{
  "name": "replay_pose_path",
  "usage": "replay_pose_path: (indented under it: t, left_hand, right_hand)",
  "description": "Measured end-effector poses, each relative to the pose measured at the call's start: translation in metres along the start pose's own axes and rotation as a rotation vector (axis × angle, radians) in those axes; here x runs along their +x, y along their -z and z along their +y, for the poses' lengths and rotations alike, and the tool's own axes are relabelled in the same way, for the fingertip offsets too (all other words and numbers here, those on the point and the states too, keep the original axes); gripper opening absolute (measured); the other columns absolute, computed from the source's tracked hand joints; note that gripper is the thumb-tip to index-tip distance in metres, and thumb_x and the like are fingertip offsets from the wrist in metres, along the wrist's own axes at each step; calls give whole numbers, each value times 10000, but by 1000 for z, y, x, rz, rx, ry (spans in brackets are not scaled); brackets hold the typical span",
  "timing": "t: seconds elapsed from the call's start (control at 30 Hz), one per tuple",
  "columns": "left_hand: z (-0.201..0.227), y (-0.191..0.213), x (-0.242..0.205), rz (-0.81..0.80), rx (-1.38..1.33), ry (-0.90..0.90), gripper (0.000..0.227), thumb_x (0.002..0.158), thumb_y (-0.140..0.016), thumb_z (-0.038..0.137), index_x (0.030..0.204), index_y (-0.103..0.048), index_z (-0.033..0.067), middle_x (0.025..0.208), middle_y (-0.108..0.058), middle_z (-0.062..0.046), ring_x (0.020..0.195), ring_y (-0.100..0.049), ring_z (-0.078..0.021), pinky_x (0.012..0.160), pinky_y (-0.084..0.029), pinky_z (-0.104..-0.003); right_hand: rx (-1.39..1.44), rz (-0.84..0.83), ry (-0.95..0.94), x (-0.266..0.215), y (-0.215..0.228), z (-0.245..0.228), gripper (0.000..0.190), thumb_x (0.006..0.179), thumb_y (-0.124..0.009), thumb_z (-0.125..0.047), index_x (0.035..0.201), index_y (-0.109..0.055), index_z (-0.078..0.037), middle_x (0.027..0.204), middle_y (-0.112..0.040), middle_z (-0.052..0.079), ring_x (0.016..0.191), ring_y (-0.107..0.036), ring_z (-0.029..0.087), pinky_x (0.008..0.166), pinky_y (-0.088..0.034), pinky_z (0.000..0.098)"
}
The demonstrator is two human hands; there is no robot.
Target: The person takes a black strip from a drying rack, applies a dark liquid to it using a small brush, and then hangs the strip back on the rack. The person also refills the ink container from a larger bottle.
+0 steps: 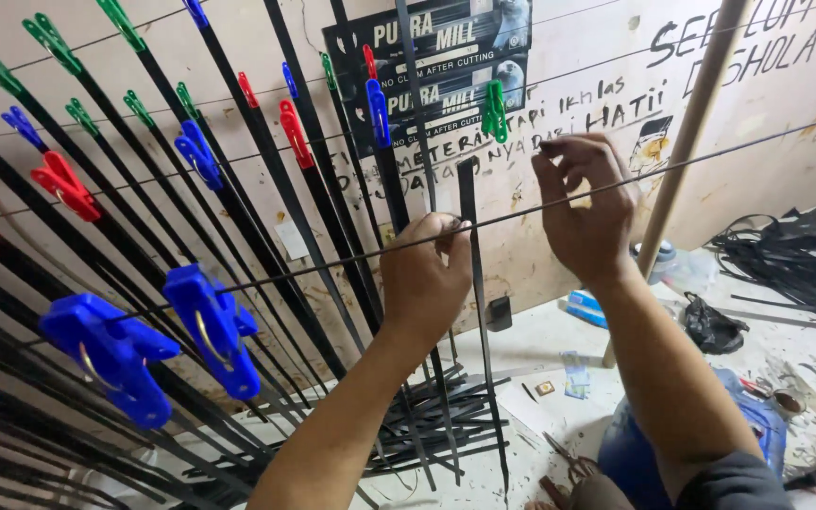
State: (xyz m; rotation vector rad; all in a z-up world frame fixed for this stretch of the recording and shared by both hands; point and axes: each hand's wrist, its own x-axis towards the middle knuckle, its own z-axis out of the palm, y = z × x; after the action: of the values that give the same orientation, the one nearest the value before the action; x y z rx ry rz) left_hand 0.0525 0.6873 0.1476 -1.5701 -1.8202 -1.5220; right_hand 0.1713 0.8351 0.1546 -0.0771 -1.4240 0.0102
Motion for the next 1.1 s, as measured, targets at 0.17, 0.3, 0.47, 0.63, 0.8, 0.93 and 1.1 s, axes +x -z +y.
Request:
replay_pose_path:
  t: [0.17, 0.3, 0.47, 0.63, 0.8, 0.93, 1.1]
  left_hand:
    - [-16, -13, 18, -47, -145, 44, 159, 953, -689, 142, 814, -692, 65, 679, -692, -30, 570, -606, -156, 504, -470, -320]
    - [-24, -22, 31, -67, -172, 130, 119, 935, -703, 138, 922, -751, 30, 804, -734, -60, 663, -682, -157, 575, -542, -288]
    - [-19, -25, 44, -153, -108, 272, 173, 969, -688, 187, 835, -725, 84, 714, -689, -22, 649, -611, -140, 583, -535, -306]
    - [-23, -32, 49, -165, -92, 254, 212, 973, -671, 178, 775, -671, 103, 670, -645, -7, 620, -570, -127, 572, -510, -297]
    - [-28, -34, 51, -164, -55, 246, 240, 976, -652, 131, 738, -631, 103, 666, -632, -28, 621, -561, -140, 576, -518, -316]
    - [-33, -34, 53, -146, -43, 225, 274, 962, -668, 133, 702, -590, 102, 629, -607, -16, 596, -541, -139, 587, -487, -326]
    - [-41, -41, 59, -148, -10, 227, 364, 966, -677, 142, 648, -506, 97, 570, -554, -8, 539, -480, -135, 546, -432, -333]
  right_hand:
    - [-190, -441, 296, 22, -19, 52, 430, 979, -838, -244, 1296, -616, -58, 1345, -572, 177, 1192, -531, 356, 982, -460, 460]
    - [-242, -532, 365, 36, -34, 69, 457, 948, -867, -256, 1299, -616, -107, 1443, -530, 132, 1236, -511, 347, 977, -438, 474]
    - [93, -463, 304, 56, -38, 66, 116, 1067, -731, -80, 1146, -742, 4, 1189, -756, 146, 1087, -652, 310, 925, -494, 429]
    - [197, -443, 101, 64, -48, 72, 147, 1076, -699, -54, 1204, -740, 5, 1146, -763, 148, 1019, -720, 292, 892, -548, 408]
    - [221, -471, 193, 69, -47, 69, 177, 1108, -631, -55, 1193, -748, 48, 1123, -776, 179, 995, -749, 306, 886, -566, 419]
    - [262, -650, 186, 70, -42, 70, 506, 1050, -670, -277, 1446, -530, 6, 1381, -660, 217, 1227, -661, 393, 1033, -536, 543]
    - [365, -660, 135, 82, -49, 69, 455, 1023, -701, -20, 1426, -527, 101, 1271, -691, 189, 1007, -719, 301, 967, -598, 448]
